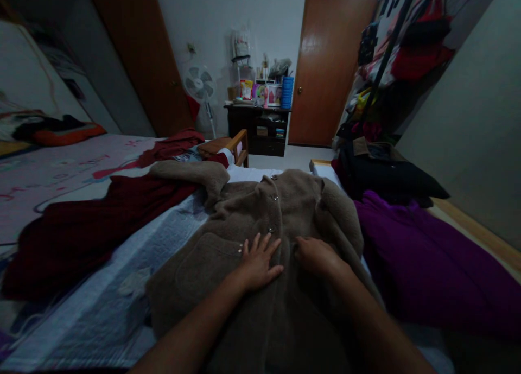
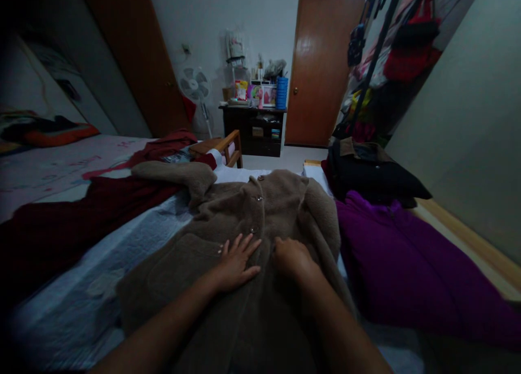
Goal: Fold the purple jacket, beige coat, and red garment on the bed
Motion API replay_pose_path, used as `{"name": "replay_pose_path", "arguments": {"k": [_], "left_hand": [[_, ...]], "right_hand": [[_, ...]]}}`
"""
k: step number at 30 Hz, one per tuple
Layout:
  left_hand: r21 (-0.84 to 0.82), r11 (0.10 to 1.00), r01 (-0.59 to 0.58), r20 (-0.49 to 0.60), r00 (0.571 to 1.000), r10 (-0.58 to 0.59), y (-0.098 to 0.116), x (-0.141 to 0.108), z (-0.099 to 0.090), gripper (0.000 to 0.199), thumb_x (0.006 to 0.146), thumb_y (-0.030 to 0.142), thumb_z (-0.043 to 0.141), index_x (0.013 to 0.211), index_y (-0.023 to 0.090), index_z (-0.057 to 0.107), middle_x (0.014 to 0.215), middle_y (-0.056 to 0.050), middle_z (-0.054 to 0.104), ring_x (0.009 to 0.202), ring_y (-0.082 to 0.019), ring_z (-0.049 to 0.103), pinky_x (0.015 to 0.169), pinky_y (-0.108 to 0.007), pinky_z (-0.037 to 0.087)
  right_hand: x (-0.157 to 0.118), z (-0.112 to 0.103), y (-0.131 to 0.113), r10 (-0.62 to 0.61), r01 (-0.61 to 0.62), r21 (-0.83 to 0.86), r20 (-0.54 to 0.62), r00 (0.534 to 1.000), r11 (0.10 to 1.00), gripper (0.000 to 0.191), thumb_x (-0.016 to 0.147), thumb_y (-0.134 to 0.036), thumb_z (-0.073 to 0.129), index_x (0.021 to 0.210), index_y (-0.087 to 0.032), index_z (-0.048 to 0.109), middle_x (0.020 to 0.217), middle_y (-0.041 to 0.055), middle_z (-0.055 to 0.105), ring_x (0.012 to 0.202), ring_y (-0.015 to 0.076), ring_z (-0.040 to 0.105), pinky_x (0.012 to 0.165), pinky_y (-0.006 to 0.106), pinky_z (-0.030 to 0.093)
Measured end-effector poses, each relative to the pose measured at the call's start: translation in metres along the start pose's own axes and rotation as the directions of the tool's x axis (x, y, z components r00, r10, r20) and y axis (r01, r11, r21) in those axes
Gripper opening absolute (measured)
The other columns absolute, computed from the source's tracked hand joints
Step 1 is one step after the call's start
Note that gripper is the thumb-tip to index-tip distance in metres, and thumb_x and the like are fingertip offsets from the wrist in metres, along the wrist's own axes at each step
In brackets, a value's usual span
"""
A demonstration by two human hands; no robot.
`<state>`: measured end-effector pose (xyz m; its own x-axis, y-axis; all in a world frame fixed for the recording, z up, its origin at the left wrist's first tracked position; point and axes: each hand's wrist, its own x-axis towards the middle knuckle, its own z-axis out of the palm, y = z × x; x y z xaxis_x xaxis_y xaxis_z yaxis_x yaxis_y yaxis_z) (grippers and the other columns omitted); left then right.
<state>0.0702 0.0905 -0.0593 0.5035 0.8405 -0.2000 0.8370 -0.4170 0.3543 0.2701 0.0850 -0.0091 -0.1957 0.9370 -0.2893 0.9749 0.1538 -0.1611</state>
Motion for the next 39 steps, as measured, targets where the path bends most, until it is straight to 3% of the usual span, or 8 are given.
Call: {"name": "replay_pose_path", "arguments": {"k": [4,8,19,24,26,30,35,39], "left_hand": [[0.001,1.0,-0.001,0.015,1.0,0.001,0.001,0.0,-0.005,0.079,0.085,0.062,0.049,0.153,0.032,0.023,0.163,-0.009,0.013,0.147,-0.04,0.004,0.111,-0.07,0.006],[0.0,1.0,-0.001,0.033,0.999,0.001,0.001,0.001,-0.013,0.078,0.083,0.065,0.05,0.151,0.033,0.029,0.161,-0.01,0.019,0.146,-0.043,0.008,0.11,-0.071,0.011],[-0.145,0.986,-0.087,0.148,0.983,0.108,-0.008,0.013,-0.052,0.079,0.072,0.064,0.064,0.141,0.029,0.047,0.153,-0.012,0.038,0.139,-0.04,0.035,0.106,-0.058,0.035],[-0.309,0.941,-0.135,0.162,0.968,0.192,-0.05,0.063,-0.094,0.031,0.086,0.041,0.05,0.092,0.019,0.071,0.088,-0.004,0.074,0.081,-0.02,0.068,0.075,-0.029,0.051],[-0.287,0.956,-0.061,-0.083,0.996,0.039,-0.07,0.092,-0.111,0.027,0.088,0.029,0.045,0.088,0.017,0.069,0.084,-0.004,0.072,0.077,-0.018,0.066,0.072,-0.026,0.05],[-0.137,0.973,0.188,-0.428,0.874,-0.229,-0.103,0.148,-0.133,0.029,0.085,0.012,0.045,0.103,0.018,0.066,0.113,-0.007,0.069,0.107,-0.019,0.062,0.093,-0.027,0.044],[-0.125,0.969,0.214,-0.376,0.893,-0.246,-0.124,0.203,-0.133,0.049,0.079,0.007,0.053,0.126,0.019,0.057,0.138,-0.007,0.057,0.122,-0.019,0.054,0.1,-0.026,0.041],[-0.129,0.959,0.254,-0.246,0.928,-0.279,-0.13,0.231,-0.123,0.061,0.072,0.021,0.069,0.13,0.013,0.054,0.129,-0.013,0.063,0.112,-0.022,0.061,0.088,-0.024,0.047]], "right_hand": [[0.046,-0.034,-0.012,-0.134,0.132,-0.025,-0.143,0.981,0.991,0.04,0.091,-0.029,0.047,0.128,-0.017,0.057,0.127,0.0169,0.062,0.118,0.0315,0.057,0.094,0.042,0.043],[0.099,-0.045,-0.032,-0.125,0.156,0.064,-0.344,0.931,0.986,0.054,0.094,-0.032,0.045,0.145,-0.016,0.039,0.156,0.0143,0.031,0.143,0.0301,0.028,0.11,0.046,0.029],[0.165,0.028,-0.008,0.07,-0.013,0.189,-0.301,0.951,0.982,0.06,0.098,-0.043,0.032,0.154,-0.026,0.02,0.161,0.0055,0.021,0.148,0.0248,0.013,0.115,0.055,0.012],[0.167,0.035,-0.007,0.071,-0.007,0.193,-0.329,0.941,0.981,0.062,0.098,-0.046,0.03,0.155,-0.024,0.019,0.161,0.0043,0.02,0.148,0.0256,0.012,0.116,0.056,0.01],[0.167,0.035,-0.008,0.077,-0.009,0.196,-0.339,0.938,0.981,0.062,0.098,-0.046,0.031,0.155,-0.024,0.02,0.16,0.0048,0.021,0.148,0.0259,0.013,0.116,0.056,0.01],[0.168,0.035,-0.009,0.089,-0.017,0.198,-0.358,0.929,0.98,0.062,0.097,-0.046,0.033,0.154,-0.025,0.022,0.16,0.0054,0.024,0.147,0.0254,0.015,0.116,0.055,0.011],[0.17,0.037,-0.006,0.096,-0.002,0.24,-0.384,0.918,0.971,0.06,0.096,-0.044,0.035,0.153,-0.028,0.025,0.158,0.0045,0.029,0.146,0.0245,0.019,0.115,0.053,0.013],[0.17,0.038,-0.003,0.086,0.022,0.264,-0.393,0.916,0.964,0.059,0.097,-0.043,0.035,0.153,-0.028,0.026,0.158,0.0039,0.03,0.146,0.0242,0.02,0.116,0.052,0.012]]}}
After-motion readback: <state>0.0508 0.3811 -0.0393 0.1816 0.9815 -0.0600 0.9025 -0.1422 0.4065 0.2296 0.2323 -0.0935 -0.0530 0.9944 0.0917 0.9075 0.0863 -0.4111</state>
